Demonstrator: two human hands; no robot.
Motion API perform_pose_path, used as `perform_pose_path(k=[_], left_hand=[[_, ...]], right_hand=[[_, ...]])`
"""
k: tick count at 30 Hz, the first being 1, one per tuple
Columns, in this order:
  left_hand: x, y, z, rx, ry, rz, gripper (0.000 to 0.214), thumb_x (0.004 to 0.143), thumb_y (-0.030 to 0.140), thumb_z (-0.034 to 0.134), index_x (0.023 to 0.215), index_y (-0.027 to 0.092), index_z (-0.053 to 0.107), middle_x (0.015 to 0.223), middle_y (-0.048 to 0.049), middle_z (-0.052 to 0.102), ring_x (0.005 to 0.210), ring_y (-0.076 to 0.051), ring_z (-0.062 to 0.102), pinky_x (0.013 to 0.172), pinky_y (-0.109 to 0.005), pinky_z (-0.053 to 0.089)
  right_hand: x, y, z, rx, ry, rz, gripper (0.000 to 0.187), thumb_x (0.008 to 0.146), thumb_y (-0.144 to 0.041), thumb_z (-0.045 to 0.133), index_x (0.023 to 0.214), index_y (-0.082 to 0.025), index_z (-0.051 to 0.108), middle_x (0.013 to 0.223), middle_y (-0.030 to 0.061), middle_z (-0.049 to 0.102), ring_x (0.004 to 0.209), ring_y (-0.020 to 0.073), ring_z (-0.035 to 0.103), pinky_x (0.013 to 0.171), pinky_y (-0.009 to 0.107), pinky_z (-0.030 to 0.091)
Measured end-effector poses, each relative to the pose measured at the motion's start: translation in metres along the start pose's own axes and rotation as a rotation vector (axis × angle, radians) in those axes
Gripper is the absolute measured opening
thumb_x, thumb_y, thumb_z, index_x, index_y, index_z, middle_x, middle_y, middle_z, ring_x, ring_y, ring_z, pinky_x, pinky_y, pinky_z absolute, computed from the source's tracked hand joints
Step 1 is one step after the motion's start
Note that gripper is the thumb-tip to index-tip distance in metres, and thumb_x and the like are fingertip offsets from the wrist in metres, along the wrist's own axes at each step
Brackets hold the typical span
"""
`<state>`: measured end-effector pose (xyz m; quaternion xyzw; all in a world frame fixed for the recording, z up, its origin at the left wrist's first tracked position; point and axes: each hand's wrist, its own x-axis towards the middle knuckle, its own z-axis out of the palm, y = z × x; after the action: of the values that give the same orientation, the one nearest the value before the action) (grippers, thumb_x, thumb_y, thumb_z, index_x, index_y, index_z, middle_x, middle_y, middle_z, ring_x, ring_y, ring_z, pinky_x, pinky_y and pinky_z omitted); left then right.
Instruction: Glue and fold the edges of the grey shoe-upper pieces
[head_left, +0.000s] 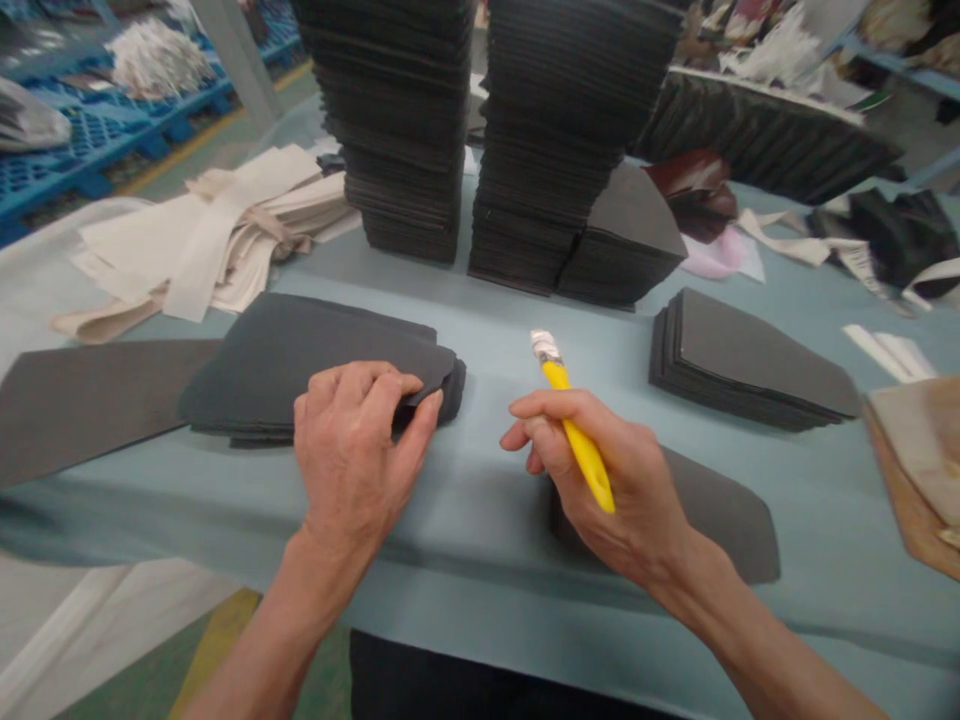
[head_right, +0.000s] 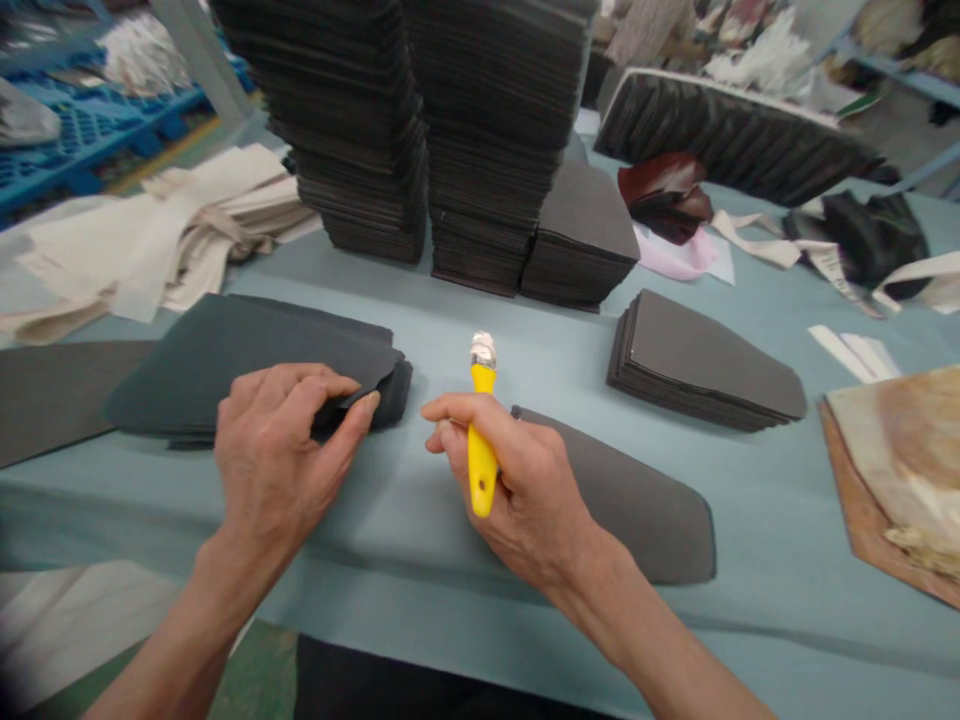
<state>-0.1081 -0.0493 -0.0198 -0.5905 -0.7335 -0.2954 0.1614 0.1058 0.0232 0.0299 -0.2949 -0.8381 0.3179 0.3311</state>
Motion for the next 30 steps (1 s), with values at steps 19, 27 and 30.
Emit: perform_pose_path(k=[19,27,30], left_hand=[[0.001,-0.019,-0.010,-0.295,0.163,0.070,0.011,0.100,0.016,0.069,0.095,0.025,0.066,0.094,0.0005,0.079,0.093,-0.020,0.074,0.094,-0.038,0.057],[-0.009,-0.015,-0.007,-0.261,0.307,0.019,0.010,0.100,0.014,0.070,0.099,0.023,0.066,0.099,-0.0013,0.079,0.098,-0.019,0.072,0.097,-0.036,0.056],[-0.016,-0.014,-0.007,-0.257,0.338,-0.023,0.009,0.099,0.017,0.074,0.102,0.023,0.069,0.105,-0.0030,0.080,0.104,-0.019,0.073,0.101,-0.037,0.055]], right_hand=[[0.060,-0.019,0.047,-0.082,-0.023,0.244,0.025,0.097,-0.049,0.069,0.099,-0.027,0.060,0.081,-0.0013,0.078,0.071,0.0191,0.076,0.065,0.029,0.048],[0.085,-0.046,0.066,-0.306,-0.107,0.421,0.022,0.093,-0.040,0.074,0.106,-0.027,0.062,0.066,-0.0027,0.067,0.066,0.0226,0.067,0.063,0.030,0.027],[0.089,-0.049,0.070,-0.326,-0.151,0.401,0.024,0.090,-0.019,0.067,0.112,-0.027,0.064,0.072,-0.0023,0.066,0.067,0.0203,0.062,0.065,0.030,0.026]])
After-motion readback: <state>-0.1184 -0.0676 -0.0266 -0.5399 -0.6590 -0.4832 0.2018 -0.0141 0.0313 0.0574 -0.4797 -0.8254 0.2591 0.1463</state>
